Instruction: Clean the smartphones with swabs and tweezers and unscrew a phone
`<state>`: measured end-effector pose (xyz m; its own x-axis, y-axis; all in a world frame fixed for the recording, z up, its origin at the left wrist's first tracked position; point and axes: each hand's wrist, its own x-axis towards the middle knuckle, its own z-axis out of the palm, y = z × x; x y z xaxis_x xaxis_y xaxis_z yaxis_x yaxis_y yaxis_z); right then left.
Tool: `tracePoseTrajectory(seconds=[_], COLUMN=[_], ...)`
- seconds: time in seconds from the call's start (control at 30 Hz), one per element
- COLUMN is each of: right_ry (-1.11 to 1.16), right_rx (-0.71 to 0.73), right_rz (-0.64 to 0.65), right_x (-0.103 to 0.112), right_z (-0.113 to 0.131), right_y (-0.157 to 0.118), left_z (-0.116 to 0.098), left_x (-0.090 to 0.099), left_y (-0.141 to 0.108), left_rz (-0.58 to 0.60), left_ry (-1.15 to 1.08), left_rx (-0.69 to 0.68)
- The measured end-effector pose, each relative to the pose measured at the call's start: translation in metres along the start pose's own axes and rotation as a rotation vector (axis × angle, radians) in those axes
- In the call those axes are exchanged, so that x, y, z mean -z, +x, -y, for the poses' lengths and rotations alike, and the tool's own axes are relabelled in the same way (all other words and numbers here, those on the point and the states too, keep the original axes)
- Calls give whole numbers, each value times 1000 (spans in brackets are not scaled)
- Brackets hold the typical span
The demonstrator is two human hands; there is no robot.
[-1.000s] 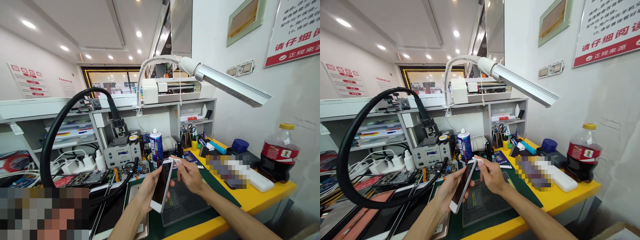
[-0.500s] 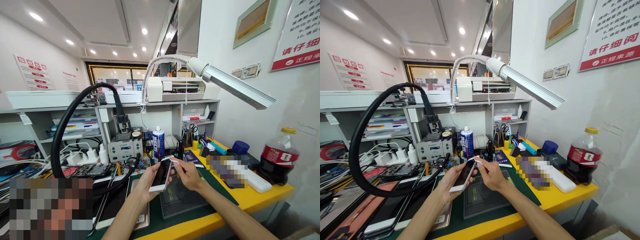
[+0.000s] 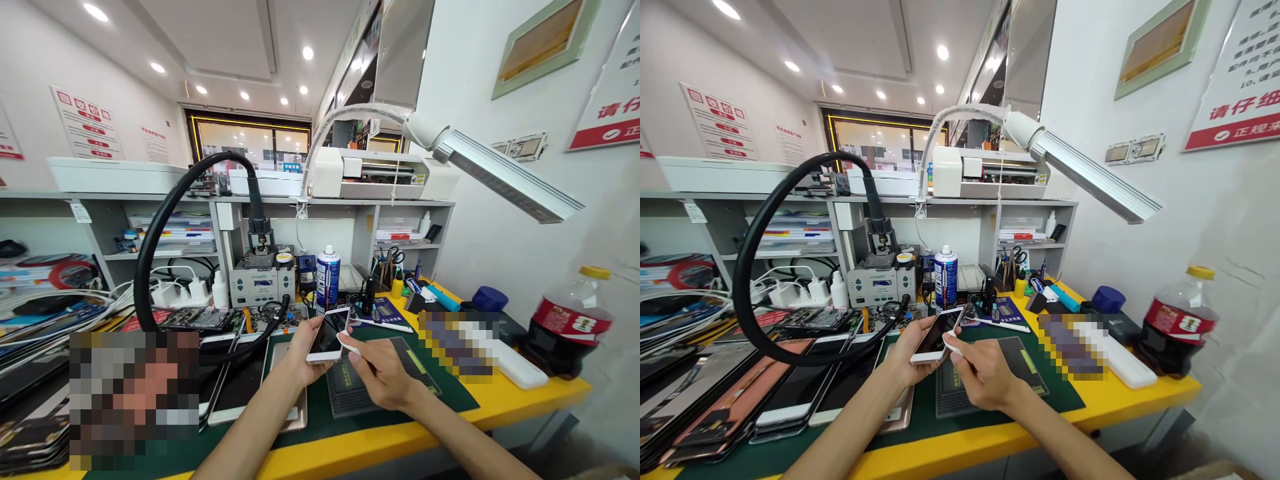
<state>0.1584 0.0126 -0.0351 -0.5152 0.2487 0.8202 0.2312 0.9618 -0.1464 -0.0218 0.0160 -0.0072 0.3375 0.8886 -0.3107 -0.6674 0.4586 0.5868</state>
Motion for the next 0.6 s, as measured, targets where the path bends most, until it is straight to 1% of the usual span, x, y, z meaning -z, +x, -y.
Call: tracePoseTrajectory(seconds=[0.1, 0.23, 0.4, 0.6], right_ry=[-54, -207, -404, -493], right_rx=[-15, -64, -169, -340], right_rz=[9, 35, 82, 170], right_x=[-2, -5, -9, -11], right_z=[14, 28, 45, 59], right_y=[-9, -17, -21, -18], left_z=[2, 3, 4, 5], left_x=[2, 1, -3, -3], left_y=[1, -2, -6, -5], left_rz=[21, 29, -4, -63], left_ry=[-9, -33, -46, -62], left_rx=[-5, -32, -49, -88])
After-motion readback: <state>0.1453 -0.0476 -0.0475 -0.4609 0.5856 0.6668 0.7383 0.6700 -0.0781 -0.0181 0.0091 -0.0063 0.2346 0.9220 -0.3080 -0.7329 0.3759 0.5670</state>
